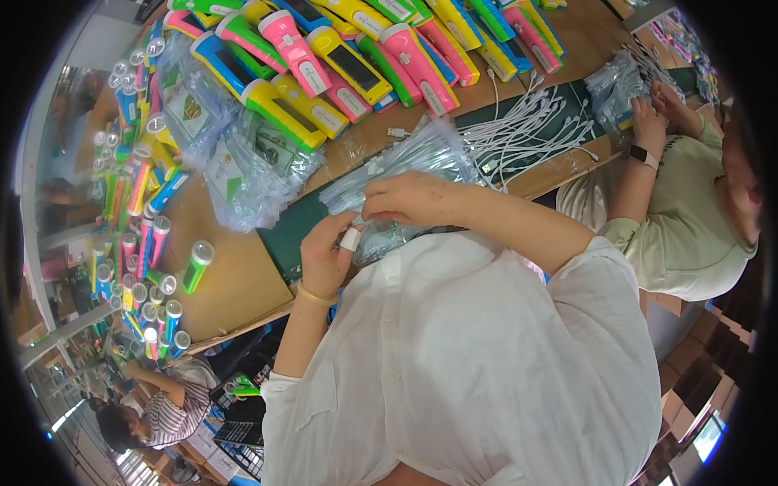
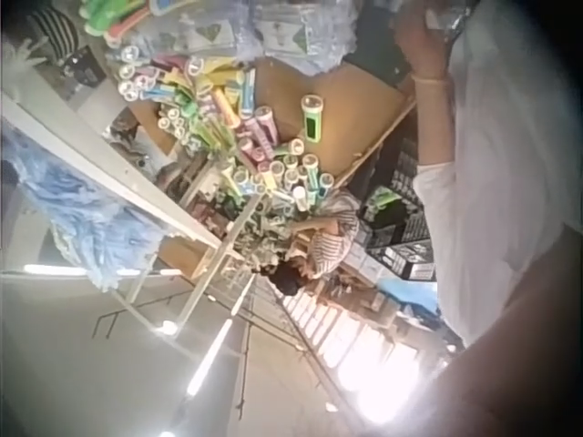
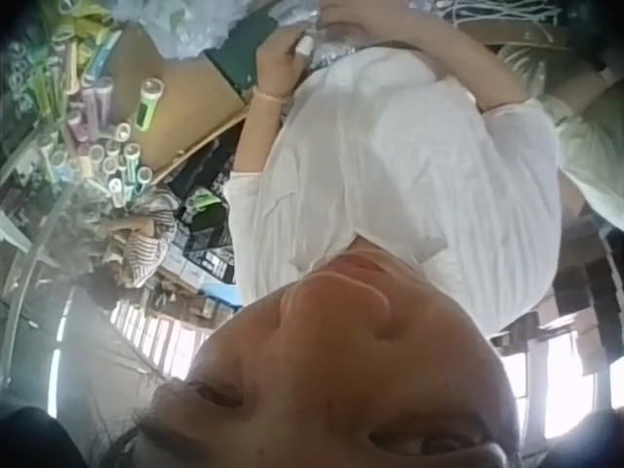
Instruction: Packaging solar-powered flashlights into plastic bags with lanyards at an assembly station.
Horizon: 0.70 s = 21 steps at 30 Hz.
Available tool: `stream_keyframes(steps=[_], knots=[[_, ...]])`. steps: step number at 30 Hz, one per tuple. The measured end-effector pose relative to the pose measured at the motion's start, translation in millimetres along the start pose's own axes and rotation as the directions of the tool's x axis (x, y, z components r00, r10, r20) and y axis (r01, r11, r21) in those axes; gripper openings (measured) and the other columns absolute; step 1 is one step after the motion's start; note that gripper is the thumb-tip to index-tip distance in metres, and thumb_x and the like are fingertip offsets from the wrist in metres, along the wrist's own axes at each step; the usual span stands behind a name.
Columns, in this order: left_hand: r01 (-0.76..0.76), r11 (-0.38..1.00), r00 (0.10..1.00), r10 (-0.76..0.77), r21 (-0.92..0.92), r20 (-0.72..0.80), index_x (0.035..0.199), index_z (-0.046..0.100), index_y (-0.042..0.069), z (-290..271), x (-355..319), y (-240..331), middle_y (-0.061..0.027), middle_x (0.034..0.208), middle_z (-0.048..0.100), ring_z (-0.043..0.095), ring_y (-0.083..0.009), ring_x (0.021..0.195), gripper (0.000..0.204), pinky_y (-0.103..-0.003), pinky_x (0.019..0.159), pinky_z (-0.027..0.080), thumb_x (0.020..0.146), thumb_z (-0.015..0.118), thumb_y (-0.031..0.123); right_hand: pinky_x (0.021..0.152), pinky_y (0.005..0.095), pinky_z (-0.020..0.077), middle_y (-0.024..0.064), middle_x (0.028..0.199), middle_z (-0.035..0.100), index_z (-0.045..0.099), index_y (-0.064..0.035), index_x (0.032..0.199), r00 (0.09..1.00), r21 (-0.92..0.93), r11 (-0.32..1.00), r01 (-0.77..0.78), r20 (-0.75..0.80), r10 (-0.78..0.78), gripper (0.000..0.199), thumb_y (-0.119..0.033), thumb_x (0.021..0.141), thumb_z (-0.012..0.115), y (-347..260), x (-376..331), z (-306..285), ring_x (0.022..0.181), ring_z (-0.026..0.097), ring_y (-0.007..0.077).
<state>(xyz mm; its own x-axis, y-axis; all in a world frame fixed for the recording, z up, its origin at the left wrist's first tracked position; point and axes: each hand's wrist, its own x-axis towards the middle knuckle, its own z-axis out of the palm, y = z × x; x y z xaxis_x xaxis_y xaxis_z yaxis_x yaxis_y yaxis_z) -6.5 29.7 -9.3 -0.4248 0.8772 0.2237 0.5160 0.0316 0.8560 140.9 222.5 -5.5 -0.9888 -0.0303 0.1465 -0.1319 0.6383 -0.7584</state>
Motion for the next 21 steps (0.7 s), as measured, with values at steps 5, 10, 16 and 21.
stream_keyframes(steps=[5,10,16,21], knots=[[-0.03,0.998,0.995,0.025,0.05,0.099,0.092,0.069,0.005,-11,2,1,-0.0113,0.085,0.067,0.065,-0.0315,0.078,0.019,-0.038,0.069,0.053,0.076,0.069,-0.004,0.079,0.0427,0.0533,0.0086,0.098,0.063,0.066,-0.0095,0.103,0.968,-0.291,0.94,-0.176,0.121,0.219,0.02,-0.01,0.084,0.073,18,-30,-49,0.094,0.065,0.0302],[-0.171,0.983,0.978,0.16,0.073,0.132,0.091,0.069,0.006,2,10,10,-0.0111,0.106,0.067,0.067,-0.0309,0.083,0.02,-0.038,0.072,0.053,0.074,0.068,-0.005,0.085,0.0405,0.0548,0.0134,0.116,0.061,0.046,-0.0132,0.142,0.836,-0.483,0.731,-0.481,-0.503,0.218,0.073,-0.018,0.078,0.08,17,-7,-79,0.099,0.066,0.032],[-0.365,0.924,0.844,0.379,-0.111,0.379,0.093,0.067,0.005,12,22,25,-0.0093,0.104,0.069,0.067,-0.0311,0.09,0.026,-0.038,0.08,0.054,0.069,0.063,-0.004,0.083,0.0464,0.0567,0.0191,0.134,0.055,0.021,-0.0107,0.159,0.638,-0.618,0.239,-0.749,-0.574,0.514,0.099,-0.027,0.08,0.078,47,34,-84,0.107,0.066,0.0333],[-0.314,0.941,0.889,0.338,-0.126,0.309,0.093,0.069,0.005,4,14,14,-0.0119,0.093,0.07,0.069,-0.0299,0.083,0.018,-0.036,0.071,0.055,0.076,0.069,-0.001,0.084,0.0423,0.0573,0.021,0.133,0.057,0.026,-0.0078,0.157,0.552,-0.262,0.506,-0.822,-0.583,0.596,0.094,-0.024,0.079,0.075,43,11,-103,0.106,0.068,0.0326]])
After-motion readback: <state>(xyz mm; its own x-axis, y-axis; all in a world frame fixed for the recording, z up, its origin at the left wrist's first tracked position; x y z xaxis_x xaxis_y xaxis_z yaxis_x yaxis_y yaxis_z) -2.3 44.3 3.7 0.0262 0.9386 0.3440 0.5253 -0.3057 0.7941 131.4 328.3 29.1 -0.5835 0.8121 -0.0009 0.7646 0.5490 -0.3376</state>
